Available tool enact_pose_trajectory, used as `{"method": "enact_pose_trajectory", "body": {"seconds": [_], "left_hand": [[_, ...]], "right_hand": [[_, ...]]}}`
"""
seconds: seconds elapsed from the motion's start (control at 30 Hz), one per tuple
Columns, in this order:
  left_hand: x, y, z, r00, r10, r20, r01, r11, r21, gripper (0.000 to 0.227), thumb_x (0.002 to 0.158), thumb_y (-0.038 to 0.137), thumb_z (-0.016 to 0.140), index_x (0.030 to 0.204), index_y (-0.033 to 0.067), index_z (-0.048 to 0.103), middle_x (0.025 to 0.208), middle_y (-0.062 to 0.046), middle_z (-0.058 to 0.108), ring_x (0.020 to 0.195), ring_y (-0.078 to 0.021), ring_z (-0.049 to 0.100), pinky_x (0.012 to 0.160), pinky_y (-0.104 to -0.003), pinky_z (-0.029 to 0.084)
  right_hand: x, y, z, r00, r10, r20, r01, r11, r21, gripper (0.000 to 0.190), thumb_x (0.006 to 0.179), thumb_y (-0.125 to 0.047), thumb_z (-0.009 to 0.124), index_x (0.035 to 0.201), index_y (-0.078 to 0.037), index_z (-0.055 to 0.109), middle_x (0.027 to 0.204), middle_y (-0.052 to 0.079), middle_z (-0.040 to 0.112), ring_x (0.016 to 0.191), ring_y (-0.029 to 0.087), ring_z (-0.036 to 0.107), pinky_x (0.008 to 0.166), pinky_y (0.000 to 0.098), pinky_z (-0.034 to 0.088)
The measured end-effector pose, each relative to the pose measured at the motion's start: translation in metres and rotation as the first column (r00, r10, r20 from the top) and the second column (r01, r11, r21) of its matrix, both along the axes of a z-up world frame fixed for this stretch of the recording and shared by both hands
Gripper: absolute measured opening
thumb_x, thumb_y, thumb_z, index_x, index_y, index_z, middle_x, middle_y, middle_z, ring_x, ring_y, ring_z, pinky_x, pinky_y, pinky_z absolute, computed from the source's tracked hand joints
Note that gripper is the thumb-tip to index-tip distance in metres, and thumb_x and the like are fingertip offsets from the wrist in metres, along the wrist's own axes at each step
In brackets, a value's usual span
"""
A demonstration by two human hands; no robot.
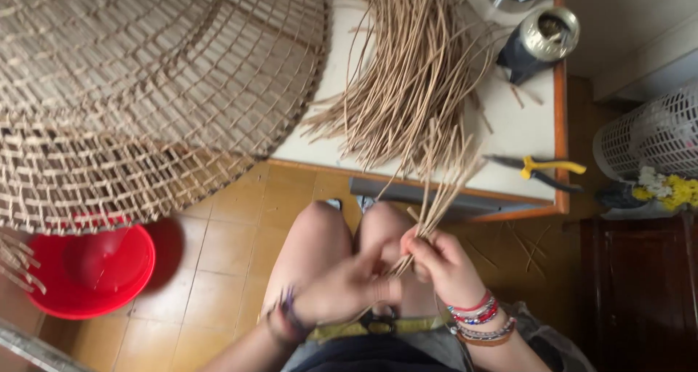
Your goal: Measuring and cutting wicker strands to a uniform length using a tape measure and scissors.
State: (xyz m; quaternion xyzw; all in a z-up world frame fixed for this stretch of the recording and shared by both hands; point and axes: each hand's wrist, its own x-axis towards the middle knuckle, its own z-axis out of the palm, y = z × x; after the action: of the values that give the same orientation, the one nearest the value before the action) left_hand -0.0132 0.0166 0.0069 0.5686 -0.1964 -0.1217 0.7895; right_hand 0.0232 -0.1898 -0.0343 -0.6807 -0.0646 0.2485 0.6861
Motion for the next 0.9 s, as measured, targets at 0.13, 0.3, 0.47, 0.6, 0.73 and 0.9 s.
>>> {"method": "enact_pose_trajectory", "body": {"seconds": [0.13, 0.3, 0.47, 0.6, 0.73, 0.9], "left_hand": [[-0.016, 0.002, -0.021, 0.981, -0.015, -0.192, 0.110, 0.863, 0.492, 0.040, 0.103, 0.021, 0.053, 0.138, 0.0064, 0.039, 0.064, -0.005, 0.057, 0.056, -0.0208, 0.056, 0.061, -0.034, 0.047], [0.065, -0.001, 0.025, 0.971, 0.192, 0.144, -0.240, 0.774, 0.586, 0.051, 0.101, 0.015, 0.045, 0.149, 0.0055, 0.034, 0.115, -0.021, 0.072, 0.089, -0.0367, 0.076, 0.079, -0.039, 0.057], [0.203, -0.038, -0.011, 0.858, 0.324, 0.397, -0.508, 0.645, 0.571, 0.070, 0.100, 0.020, 0.055, 0.157, 0.0037, 0.018, 0.130, -0.036, 0.059, 0.075, -0.0493, 0.068, 0.057, -0.061, 0.053], [0.195, -0.046, -0.003, 0.770, 0.241, 0.590, -0.627, 0.456, 0.632, 0.089, 0.091, 0.021, 0.070, 0.158, -0.0025, 0.016, 0.163, -0.031, 0.025, 0.147, -0.0484, 0.035, 0.120, -0.050, 0.033], [0.115, -0.022, 0.026, 0.728, 0.053, 0.683, -0.509, 0.709, 0.488, 0.043, 0.101, 0.010, 0.057, 0.142, 0.0011, 0.044, 0.138, -0.024, 0.046, 0.124, -0.0423, 0.047, 0.105, -0.048, 0.042], [0.036, 0.007, -0.014, 0.766, -0.223, 0.603, -0.405, 0.562, 0.722, 0.010, 0.094, 0.018, 0.065, 0.099, 0.0102, 0.063, 0.082, -0.006, 0.067, 0.068, -0.0284, 0.066, 0.055, -0.042, 0.052]], "right_hand": [[0.037, 0.000, 0.010, 0.992, -0.052, -0.114, 0.071, 0.983, 0.169, 0.027, 0.101, -0.023, 0.057, 0.112, 0.002, 0.063, 0.064, -0.003, 0.034, 0.047, 0.006, 0.027, 0.043, 0.0237, 0.017], [0.056, 0.006, 0.027, 0.998, -0.066, 0.020, 0.061, 0.977, 0.204, 0.048, 0.101, -0.025, 0.053, 0.136, 0.007, 0.056, 0.065, -0.005, 0.032, 0.050, 0.005, 0.032, 0.043, 0.0213, 0.021], [0.057, -0.003, 0.006, 0.982, -0.163, -0.100, 0.176, 0.975, 0.134, 0.038, 0.105, -0.023, 0.044, 0.110, 0.010, 0.064, 0.060, -0.003, 0.027, 0.048, 0.006, 0.018, 0.041, 0.0237, 0.011], [0.051, -0.011, 0.007, 0.991, -0.105, -0.084, 0.098, 0.992, -0.076, 0.039, 0.105, -0.026, 0.046, 0.106, 0.005, 0.069, 0.061, -0.002, 0.033, 0.048, 0.009, 0.027, 0.042, 0.0260, 0.018], [0.032, -0.024, -0.014, 0.967, 0.172, 0.191, -0.101, 0.938, -0.333, 0.023, 0.100, -0.024, 0.054, 0.095, -0.006, 0.068, 0.069, 0.000, 0.056, 0.059, 0.015, 0.053, 0.057, 0.0308, 0.041], [0.007, -0.007, 0.010, 0.847, 0.496, 0.191, -0.322, 0.765, -0.557, 0.020, 0.095, -0.027, 0.060, 0.092, -0.016, 0.077, 0.092, 0.000, 0.083, 0.081, 0.018, 0.079, 0.072, 0.0315, 0.055]]}}
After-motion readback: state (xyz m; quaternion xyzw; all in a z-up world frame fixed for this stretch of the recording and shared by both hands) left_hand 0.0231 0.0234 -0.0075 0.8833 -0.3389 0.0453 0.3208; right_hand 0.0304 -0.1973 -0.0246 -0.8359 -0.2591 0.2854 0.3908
